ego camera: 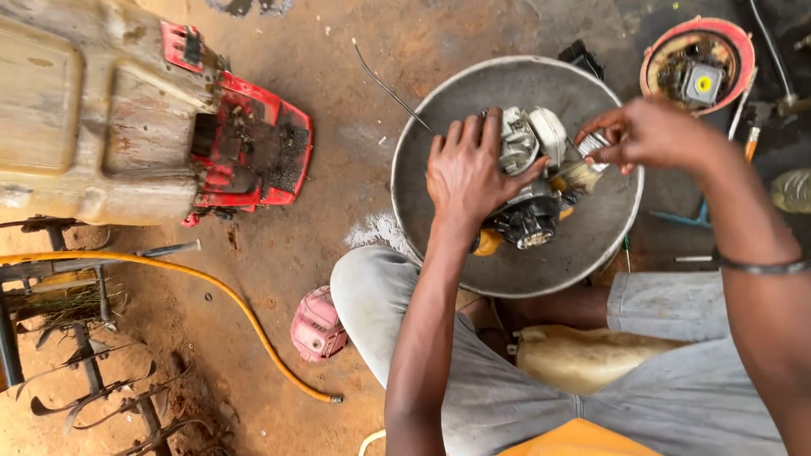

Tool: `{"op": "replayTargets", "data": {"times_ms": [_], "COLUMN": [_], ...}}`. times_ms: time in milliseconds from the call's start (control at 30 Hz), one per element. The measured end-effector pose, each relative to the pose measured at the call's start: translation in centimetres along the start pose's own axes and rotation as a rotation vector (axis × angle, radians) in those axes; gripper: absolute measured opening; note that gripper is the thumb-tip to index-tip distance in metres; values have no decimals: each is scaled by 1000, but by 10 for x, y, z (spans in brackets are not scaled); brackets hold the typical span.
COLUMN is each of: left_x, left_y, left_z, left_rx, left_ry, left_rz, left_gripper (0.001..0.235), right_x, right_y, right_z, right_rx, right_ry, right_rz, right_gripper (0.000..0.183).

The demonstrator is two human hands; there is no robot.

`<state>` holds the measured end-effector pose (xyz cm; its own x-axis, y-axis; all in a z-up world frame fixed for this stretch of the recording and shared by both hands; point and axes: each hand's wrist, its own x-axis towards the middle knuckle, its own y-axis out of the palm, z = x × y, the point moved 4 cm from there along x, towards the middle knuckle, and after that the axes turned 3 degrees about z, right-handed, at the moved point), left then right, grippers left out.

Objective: The person sits on the ground with a small engine in a metal basin, scrubs it with a brush, and pours water over it from a plastic bottle to rinse off dirt. They then lift the engine and scrub a red plastic engine cover in the basin.

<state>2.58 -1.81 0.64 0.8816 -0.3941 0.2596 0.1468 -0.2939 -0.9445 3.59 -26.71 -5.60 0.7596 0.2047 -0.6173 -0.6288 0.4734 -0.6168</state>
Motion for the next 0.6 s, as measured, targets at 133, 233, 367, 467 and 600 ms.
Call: {"op": "replayTargets", "data": {"times_ms": [133,233,367,467,600], "left_x": [9,12,-2,4,9], "left_y": [5,7,-1,-5,2], "left_z": [6,12,8,4,9], "left_rx": [49,-24,3,-29,-59], "left_ry": [8,-71,-2,4,-25], "left_rz": [40,169,-16,-5,33], "left_gripper": [101,101,94,92,97], "right_x": [1,12,14,7,85], "right_y": [4,14,20,29,124], "right_z": [5,-18,-45,-27,-116], "right_rx": [-51,73,200,-95,-226], "right_ry": [10,-114,-37,-62,151], "right_rz": [-89,-285,-185,-407,-84], "right_gripper": [45,48,48,44,22]}}
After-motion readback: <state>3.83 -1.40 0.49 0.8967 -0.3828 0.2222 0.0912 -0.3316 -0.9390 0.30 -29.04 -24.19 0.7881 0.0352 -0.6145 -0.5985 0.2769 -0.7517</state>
